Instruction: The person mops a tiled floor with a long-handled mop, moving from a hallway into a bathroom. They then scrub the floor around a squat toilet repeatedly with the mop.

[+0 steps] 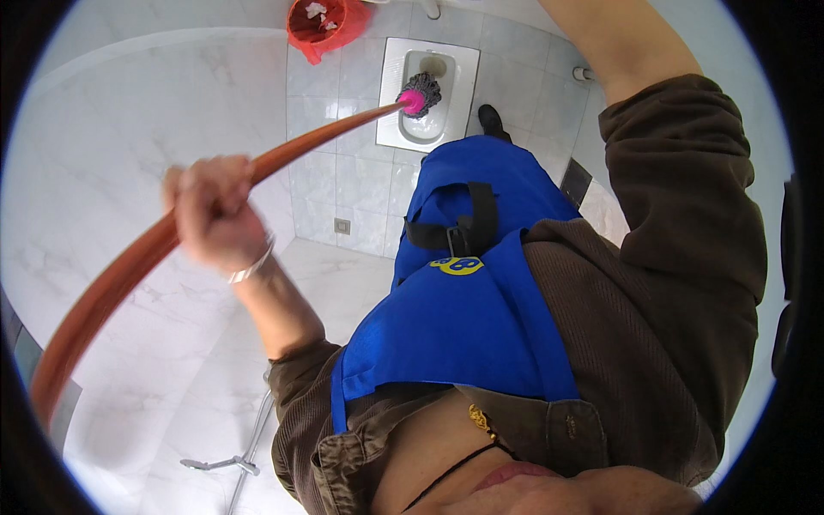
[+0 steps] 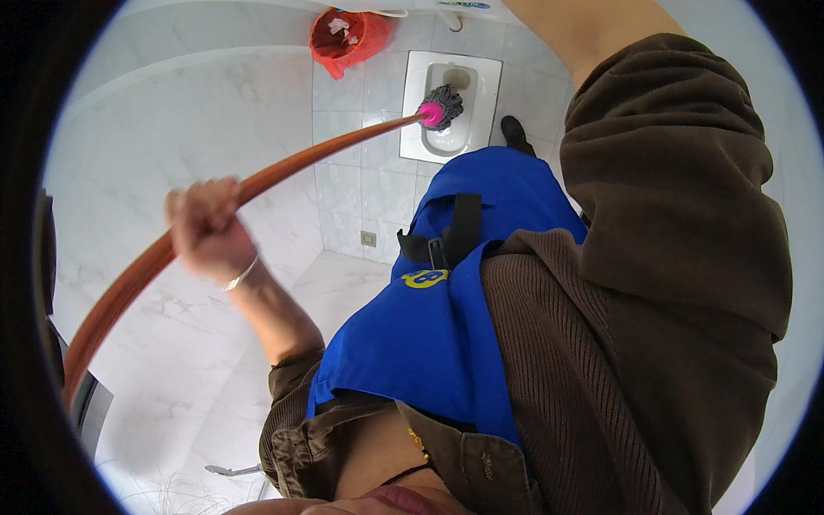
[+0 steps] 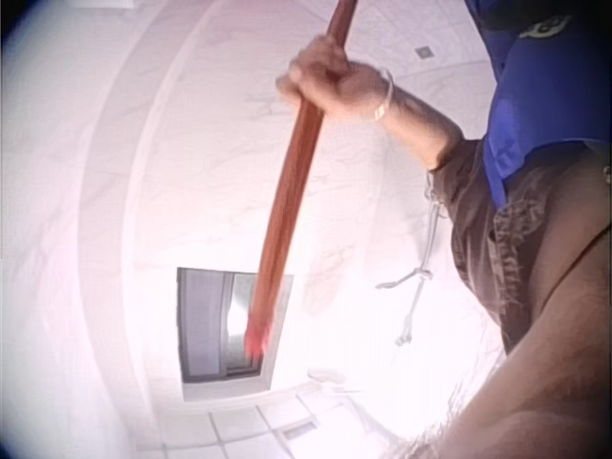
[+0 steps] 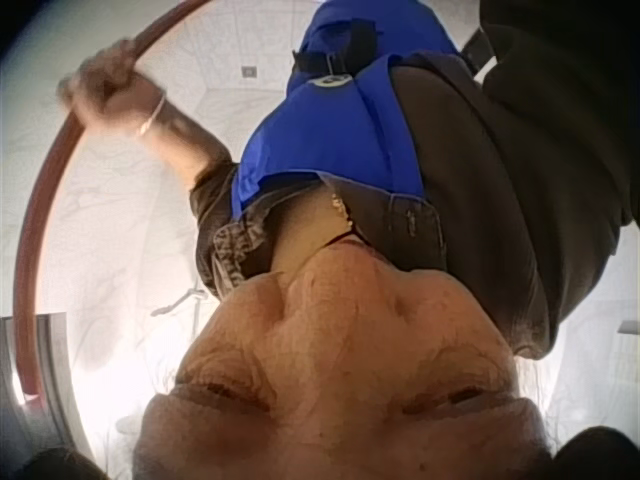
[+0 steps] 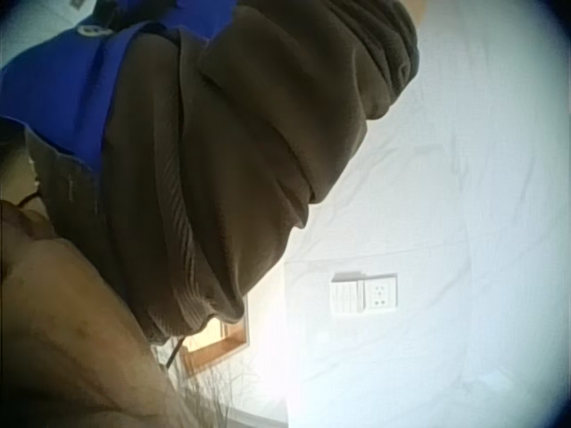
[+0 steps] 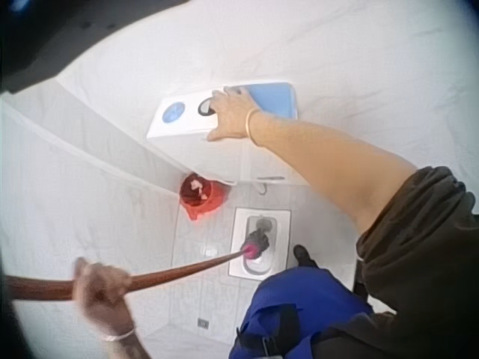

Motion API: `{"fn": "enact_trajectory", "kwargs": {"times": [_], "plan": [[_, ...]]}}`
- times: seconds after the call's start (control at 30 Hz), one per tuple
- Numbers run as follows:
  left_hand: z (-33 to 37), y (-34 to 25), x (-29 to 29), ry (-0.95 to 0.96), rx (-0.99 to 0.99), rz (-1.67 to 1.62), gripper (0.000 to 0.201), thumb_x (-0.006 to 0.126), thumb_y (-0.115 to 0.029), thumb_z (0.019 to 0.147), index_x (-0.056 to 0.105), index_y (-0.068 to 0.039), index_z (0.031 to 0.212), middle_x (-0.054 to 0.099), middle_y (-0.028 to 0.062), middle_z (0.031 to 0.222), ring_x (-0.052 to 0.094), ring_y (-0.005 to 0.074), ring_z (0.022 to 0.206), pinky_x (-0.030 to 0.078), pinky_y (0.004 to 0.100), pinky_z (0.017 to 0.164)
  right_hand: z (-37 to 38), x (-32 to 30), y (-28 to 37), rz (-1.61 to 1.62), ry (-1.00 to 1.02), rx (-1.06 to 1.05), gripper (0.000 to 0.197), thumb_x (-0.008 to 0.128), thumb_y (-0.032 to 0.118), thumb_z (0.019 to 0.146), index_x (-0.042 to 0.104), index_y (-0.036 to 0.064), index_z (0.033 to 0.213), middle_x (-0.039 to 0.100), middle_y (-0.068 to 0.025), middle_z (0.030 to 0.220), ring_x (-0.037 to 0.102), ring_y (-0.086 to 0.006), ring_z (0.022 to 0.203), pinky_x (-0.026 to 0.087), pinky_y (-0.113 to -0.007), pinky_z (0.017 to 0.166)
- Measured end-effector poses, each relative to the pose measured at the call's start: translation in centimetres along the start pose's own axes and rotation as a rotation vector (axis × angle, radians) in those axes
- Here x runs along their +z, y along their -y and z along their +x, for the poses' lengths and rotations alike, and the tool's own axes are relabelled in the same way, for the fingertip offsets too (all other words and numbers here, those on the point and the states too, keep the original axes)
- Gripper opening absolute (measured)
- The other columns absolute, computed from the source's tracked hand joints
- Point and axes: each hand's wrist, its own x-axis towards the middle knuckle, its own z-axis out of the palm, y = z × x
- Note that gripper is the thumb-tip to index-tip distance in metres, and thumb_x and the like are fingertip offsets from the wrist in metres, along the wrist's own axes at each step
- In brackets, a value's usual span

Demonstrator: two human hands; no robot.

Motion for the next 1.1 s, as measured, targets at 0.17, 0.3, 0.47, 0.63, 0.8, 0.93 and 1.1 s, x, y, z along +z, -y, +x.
{"fn": "enact_trajectory", "kwargs": {"times": [0.17,0.3,0.47,0.63,0.8,0.93,1.1], "plan": [[-4.1,15.4,-2.1,0.073,-0.208,0.360,0.016,0.053,-0.006,0.084,0.048,-0.003,0.069,0.057,0.0073,0.067,0.052,0.0149,0.066,0.044,0.0294,0.068,-0.1,-0.2,0.3,-0.008,-0.076,0.033,0.083,0.070,0.054,0.065,0.046,0.0076,0.130,0.039,-0.0190,0.140,0.035,-0.0345,0.131,0.027,-0.049,0.105],[-7.3,21.6,-3.7,-0.034,-0.198,0.166,0.019,0.055,-0.005,0.084,0.047,-0.004,0.066,0.054,0.0062,0.065,0.052,0.0143,0.066,0.044,0.0296,0.069,0.0,-0.2,0.4,0.140,-0.204,0.005,0.082,0.066,0.054,0.071,0.042,0.0064,0.133,0.041,-0.0204,0.137,0.037,-0.0345,0.129,0.027,-0.046,0.106],[-4.0,14.6,-1.7,0.015,-0.159,0.133,0.019,0.054,-0.002,0.083,0.045,-0.004,0.067,0.050,0.0047,0.061,0.048,0.0135,0.060,0.041,0.0293,0.061,-0.1,0.2,0.5,0.163,-0.198,0.067,0.072,0.058,0.052,0.079,0.044,0.0056,0.132,0.044,-0.0217,0.134,0.039,-0.0359,0.126,0.030,-0.045,0.104],[-3.5,2.8,-0.2,-0.012,-0.051,0.094,0.020,0.047,-0.004,0.082,0.036,-0.007,0.065,0.039,0.0021,0.052,0.034,0.0124,0.047,0.038,0.0304,0.053,-0.4,0.3,0.3,0.121,-0.207,0.090,0.068,0.057,0.053,0.080,0.048,0.0059,0.128,0.045,-0.0217,0.133,0.041,-0.0355,0.124,0.030,-0.045,0.103],[-1.5,-1.5,-2.4,0.235,0.087,-0.017,0.022,0.048,-0.012,0.080,0.033,-0.011,0.064,0.033,0.0007,0.044,0.029,0.0117,0.041,0.037,0.0321,0.051,-0.7,-0.1,-0.1,0.129,-0.235,0.089,0.061,0.057,0.051,0.079,0.054,0.0054,0.120,0.048,-0.0215,0.130,0.044,-0.0353,0.121,0.032,-0.044,0.101],[-1.4,7.3,-3.3,0.145,-0.090,0.170,0.013,0.057,-0.006,0.079,0.048,-0.003,0.070,0.051,0.0062,0.072,0.049,0.0178,0.071,0.041,0.0317,0.069,-0.5,-0.5,0.0,0.140,-0.207,0.087,0.054,0.058,0.049,0.079,0.059,0.0048,0.111,0.053,-0.0203,0.121,0.048,-0.0350,0.115,0.036,-0.044,0.098],[-6.5,17.2,-3.0,-0.021,-0.152,0.096,0.015,0.056,-0.005,0.083,0.049,-0.004,0.070,0.056,0.0073,0.075,0.052,0.0147,0.075,0.043,0.0304,0.074,0.0,-0.8,0.6,0.143,-0.221,0.078,0.050,0.059,0.047,0.079,0.061,0.0046,0.104,0.057,-0.0184,0.112,0.052,-0.0339,0.109,0.038,-0.044,0.094]]}}
